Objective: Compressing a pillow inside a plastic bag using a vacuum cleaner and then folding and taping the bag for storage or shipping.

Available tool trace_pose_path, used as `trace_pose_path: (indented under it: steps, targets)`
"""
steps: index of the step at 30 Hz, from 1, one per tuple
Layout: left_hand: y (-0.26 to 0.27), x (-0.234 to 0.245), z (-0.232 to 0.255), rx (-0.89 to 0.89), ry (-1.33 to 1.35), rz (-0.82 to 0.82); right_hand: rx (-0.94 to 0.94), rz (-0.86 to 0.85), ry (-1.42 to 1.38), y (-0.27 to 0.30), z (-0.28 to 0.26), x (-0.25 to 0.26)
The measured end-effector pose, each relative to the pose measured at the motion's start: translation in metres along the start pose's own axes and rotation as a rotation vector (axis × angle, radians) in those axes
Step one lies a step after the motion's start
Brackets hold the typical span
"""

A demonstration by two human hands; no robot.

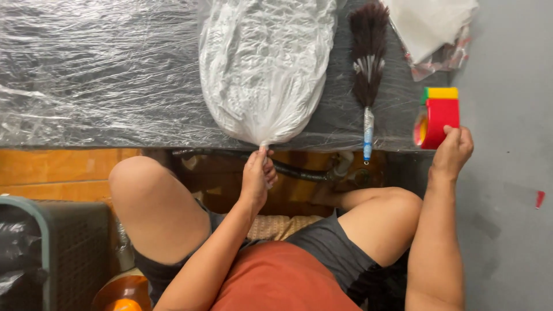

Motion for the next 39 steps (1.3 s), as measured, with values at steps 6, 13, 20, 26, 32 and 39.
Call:
trace_pose_path:
  steps: [6, 13, 20, 26, 32, 39]
  targets:
    - [-0.001, -0.006, -0.004, -0.068, -0.153, 0.09, -0.684, -0.288, -0.812, 0.049, -0.026, -0.006]
    - [0.002, -0.002, 0.003, -0.055, -0.244, 0.137, -0.829, -0.519, -0.978, 0.115, -0.061, -0.051]
    - [0.001, 0.001, 0.004, -0.065, -0.229, 0.11, -0.815, -0.684, -0.903, 0.145, -0.071, -0.083]
    - [-0.017, 0.015, -0.011, -0.11, -0.156, 0.044, -0.645, -0.799, -0.777, 0.183, -0.134, -0.105]
    - [-0.012, 0.017, 0.005, -0.098, -0.097, -0.069, -0.179, -0.941, -0.489, 0.184, -0.11, -0.133]
    - [-0.014, 0.033, -0.003, -0.101, -0.218, -0.11, -0.023, -0.974, -0.427, 0.177, -0.07, -0.148]
Point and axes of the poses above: each hand's wrist, its own y-axis away from the middle knuckle, its own x-axis out of the back of the hand, z = x × y, the point moved 1 cm from there along -y, towards the middle knuckle, and after that the axes turned 6 degrees about z, right-handed, at the moved point
